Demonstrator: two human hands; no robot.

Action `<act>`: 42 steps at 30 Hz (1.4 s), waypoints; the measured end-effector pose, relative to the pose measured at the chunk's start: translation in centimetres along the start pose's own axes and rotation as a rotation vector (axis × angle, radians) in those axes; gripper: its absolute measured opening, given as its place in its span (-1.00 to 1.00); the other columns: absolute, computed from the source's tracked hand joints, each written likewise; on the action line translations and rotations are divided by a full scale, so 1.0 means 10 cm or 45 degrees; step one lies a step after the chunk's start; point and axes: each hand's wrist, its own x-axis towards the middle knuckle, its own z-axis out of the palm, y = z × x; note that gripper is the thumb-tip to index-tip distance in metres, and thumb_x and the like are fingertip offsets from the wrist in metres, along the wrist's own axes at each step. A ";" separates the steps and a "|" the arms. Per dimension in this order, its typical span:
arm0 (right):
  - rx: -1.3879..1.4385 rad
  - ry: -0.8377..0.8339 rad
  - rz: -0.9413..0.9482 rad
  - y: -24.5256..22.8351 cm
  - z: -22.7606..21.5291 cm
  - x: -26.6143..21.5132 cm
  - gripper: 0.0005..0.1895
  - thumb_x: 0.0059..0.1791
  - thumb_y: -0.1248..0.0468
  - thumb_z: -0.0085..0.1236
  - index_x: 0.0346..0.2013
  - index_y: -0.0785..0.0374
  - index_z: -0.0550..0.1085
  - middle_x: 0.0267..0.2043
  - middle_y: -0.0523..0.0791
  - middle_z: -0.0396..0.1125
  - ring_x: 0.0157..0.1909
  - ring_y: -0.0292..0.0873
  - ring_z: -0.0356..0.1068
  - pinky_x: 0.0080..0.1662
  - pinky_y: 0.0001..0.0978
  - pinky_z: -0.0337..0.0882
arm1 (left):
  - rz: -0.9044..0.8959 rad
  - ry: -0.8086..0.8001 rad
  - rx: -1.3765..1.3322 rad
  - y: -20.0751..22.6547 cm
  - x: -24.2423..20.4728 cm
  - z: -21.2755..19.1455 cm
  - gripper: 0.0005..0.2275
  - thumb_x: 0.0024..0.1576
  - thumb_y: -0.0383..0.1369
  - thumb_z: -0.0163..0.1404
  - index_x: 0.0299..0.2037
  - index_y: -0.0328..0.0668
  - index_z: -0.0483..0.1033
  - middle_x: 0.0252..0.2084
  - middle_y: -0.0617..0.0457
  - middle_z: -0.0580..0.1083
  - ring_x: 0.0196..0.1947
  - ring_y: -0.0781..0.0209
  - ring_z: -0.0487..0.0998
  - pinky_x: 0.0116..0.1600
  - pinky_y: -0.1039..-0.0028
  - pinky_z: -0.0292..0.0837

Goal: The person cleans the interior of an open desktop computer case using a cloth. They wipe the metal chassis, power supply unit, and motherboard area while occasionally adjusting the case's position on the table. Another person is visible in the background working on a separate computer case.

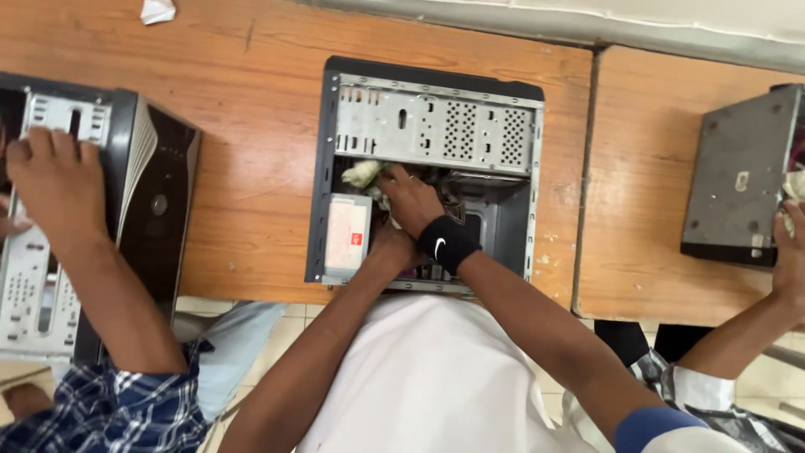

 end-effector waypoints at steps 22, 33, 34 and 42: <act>0.016 -0.662 0.513 0.52 0.50 0.20 -0.57 0.13 -0.02 -0.08 -0.07 0.22 0.59 -0.10 0.19 0.50 -0.09 0.28 0.50 -0.03 0.17 0.48 | 0.071 1.598 -0.536 -0.51 -0.86 -0.80 -0.75 -0.05 -0.63 0.05 -0.18 -0.25 0.61 -0.12 -0.16 0.56 0.06 -0.16 0.51 0.18 0.13 0.39; -0.207 -1.057 0.150 0.83 0.80 0.54 -0.59 0.04 0.00 0.10 -0.06 0.25 0.62 -0.01 0.12 0.52 -0.03 0.16 0.54 0.01 -0.01 0.48 | -0.088 1.277 -0.464 -0.53 -0.78 -0.74 -0.68 -0.02 -0.65 0.03 -0.04 -0.22 0.53 0.00 -0.10 0.51 0.16 -0.12 0.44 0.14 0.20 0.42; -0.208 -1.061 0.144 0.57 0.51 0.47 -0.59 0.04 0.00 0.10 -0.06 0.25 0.62 -0.01 0.12 0.52 -0.03 0.16 0.54 0.01 -0.01 0.48 | -0.094 1.278 -0.467 -0.54 -0.80 -0.75 -0.68 -0.02 -0.65 0.03 -0.04 -0.22 0.53 0.00 -0.10 0.51 0.16 -0.12 0.44 0.14 0.20 0.42; 0.660 -0.085 0.222 -0.10 0.01 0.29 -0.55 -0.14 0.37 0.17 0.06 0.35 0.49 -0.03 0.16 0.49 -0.01 0.17 0.52 0.04 -0.11 0.54 | -0.143 1.525 -0.554 -0.55 -0.92 -0.80 -0.54 -0.04 -0.68 -0.04 0.13 -0.26 0.47 0.09 -0.16 0.47 0.28 -0.14 0.38 0.32 0.00 0.15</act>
